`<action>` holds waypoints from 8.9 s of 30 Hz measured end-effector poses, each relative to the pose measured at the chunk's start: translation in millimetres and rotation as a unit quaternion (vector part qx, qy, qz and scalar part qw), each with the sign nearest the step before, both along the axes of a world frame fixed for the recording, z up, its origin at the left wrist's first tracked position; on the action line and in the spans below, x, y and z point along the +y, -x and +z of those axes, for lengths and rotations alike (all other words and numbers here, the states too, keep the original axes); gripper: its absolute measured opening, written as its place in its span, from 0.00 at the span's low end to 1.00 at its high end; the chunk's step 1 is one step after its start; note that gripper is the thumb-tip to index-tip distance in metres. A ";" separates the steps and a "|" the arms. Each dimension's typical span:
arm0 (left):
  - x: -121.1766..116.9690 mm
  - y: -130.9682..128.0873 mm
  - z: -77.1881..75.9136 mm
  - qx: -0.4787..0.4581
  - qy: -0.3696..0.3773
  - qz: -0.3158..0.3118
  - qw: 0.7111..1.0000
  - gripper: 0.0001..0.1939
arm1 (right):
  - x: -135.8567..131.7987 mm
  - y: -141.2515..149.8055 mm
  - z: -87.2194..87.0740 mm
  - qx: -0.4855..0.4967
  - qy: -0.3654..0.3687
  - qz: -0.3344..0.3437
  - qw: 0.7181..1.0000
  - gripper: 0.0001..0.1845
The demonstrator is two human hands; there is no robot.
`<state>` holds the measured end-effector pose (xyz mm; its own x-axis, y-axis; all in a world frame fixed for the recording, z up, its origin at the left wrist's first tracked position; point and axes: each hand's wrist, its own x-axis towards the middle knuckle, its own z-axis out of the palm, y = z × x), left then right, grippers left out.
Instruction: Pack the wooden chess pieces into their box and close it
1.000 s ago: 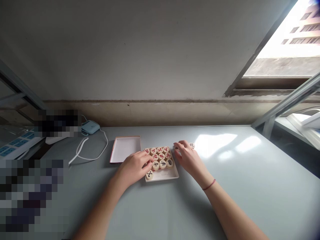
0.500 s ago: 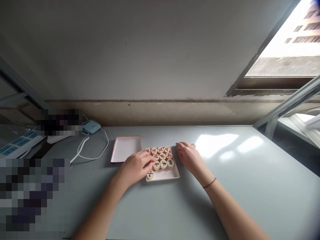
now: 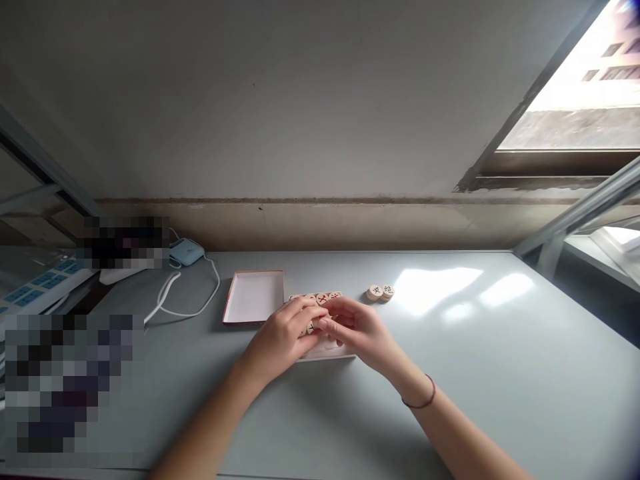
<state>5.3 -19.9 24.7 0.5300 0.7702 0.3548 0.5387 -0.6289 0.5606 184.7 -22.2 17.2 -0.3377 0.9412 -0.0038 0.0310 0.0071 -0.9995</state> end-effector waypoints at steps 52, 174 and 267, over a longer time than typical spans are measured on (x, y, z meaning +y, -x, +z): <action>6.8 20.9 13.6 0.180 0.143 -0.016 0.973 0.08 | -18.6 -0.3 8.4 -0.459 -0.186 0.083 0.865 0.09; 4.8 6.2 -0.4 0.139 0.063 -0.030 0.988 0.04 | -12.6 -25.1 19.5 -0.429 -0.209 0.131 0.869 0.19; -6.4 -11.7 -16.9 0.173 -0.058 -0.027 0.983 0.19 | -4.8 -46.6 21.7 -0.388 -0.086 0.100 0.912 0.07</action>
